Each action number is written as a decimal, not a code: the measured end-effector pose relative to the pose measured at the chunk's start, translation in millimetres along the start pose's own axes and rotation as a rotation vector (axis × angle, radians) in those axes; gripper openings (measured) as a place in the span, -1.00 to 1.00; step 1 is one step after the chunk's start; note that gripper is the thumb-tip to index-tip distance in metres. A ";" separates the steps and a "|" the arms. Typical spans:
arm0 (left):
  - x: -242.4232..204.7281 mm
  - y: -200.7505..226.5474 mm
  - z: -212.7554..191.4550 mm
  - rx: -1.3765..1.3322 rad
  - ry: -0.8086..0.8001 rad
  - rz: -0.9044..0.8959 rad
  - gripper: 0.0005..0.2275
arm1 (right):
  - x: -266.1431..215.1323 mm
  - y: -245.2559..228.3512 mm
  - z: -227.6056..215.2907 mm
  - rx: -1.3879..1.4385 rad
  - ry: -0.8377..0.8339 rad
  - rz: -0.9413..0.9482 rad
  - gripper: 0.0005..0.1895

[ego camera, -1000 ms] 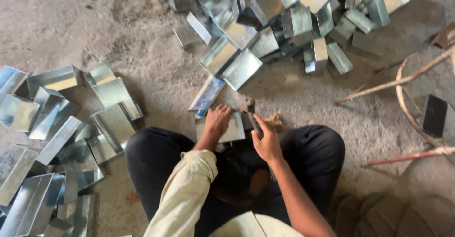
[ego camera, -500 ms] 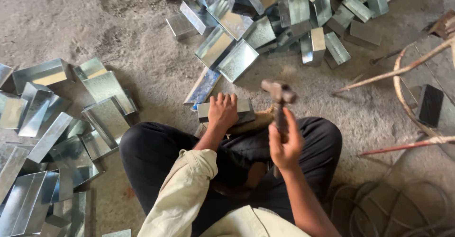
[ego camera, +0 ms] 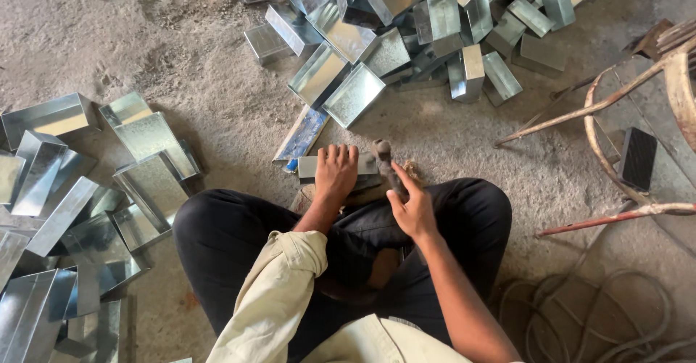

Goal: The person sits on the floor and uses a hammer to strike small, rectangular metal boxes placed on a wooden block. They repeatedly pick up a box, position it, hammer it, and then toss it aside to a pile of finished items.

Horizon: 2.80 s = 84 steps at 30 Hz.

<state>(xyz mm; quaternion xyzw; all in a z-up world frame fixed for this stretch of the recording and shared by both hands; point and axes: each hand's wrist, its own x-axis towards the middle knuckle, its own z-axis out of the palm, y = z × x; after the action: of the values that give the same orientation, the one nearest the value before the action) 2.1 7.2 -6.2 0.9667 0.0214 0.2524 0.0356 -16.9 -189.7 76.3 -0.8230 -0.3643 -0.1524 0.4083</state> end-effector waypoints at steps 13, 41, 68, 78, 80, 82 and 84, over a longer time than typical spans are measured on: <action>-36.1 11.5 66.1 -0.929 0.280 -0.509 -0.47 | 30.6 -102.6 -41.0 0.510 0.122 0.217 -0.44; -16.9 -32.0 19.3 0.024 0.183 -0.198 -0.53 | 22.8 -62.7 -45.0 0.475 0.023 0.705 -0.38; -1.0 1.4 -15.8 -0.245 -0.102 -0.296 -0.72 | -1.5 -73.1 -55.2 0.554 0.275 0.434 -0.42; 0.0 8.3 -20.9 -0.225 -0.196 -0.351 -0.53 | -44.1 -41.5 -18.9 0.323 0.165 0.367 -0.46; 2.8 13.4 -22.8 -0.248 -0.187 -0.358 -0.53 | -54.6 -29.2 -13.2 0.097 -0.054 0.518 -0.45; 11.9 8.3 -27.4 -0.263 -0.202 -0.371 -0.52 | -60.7 -26.2 -17.4 0.222 -0.019 0.690 -0.43; 5.1 11.7 -34.6 -0.297 -0.288 -0.392 -0.49 | -73.6 -35.4 -27.7 0.320 -0.020 0.825 -0.42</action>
<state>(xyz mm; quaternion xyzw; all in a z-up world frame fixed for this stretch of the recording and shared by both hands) -10.2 -2.2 27.3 0.9542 0.1655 0.1010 0.2277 -91.9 -232.2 73.0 -0.8276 -0.0282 0.0898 0.5534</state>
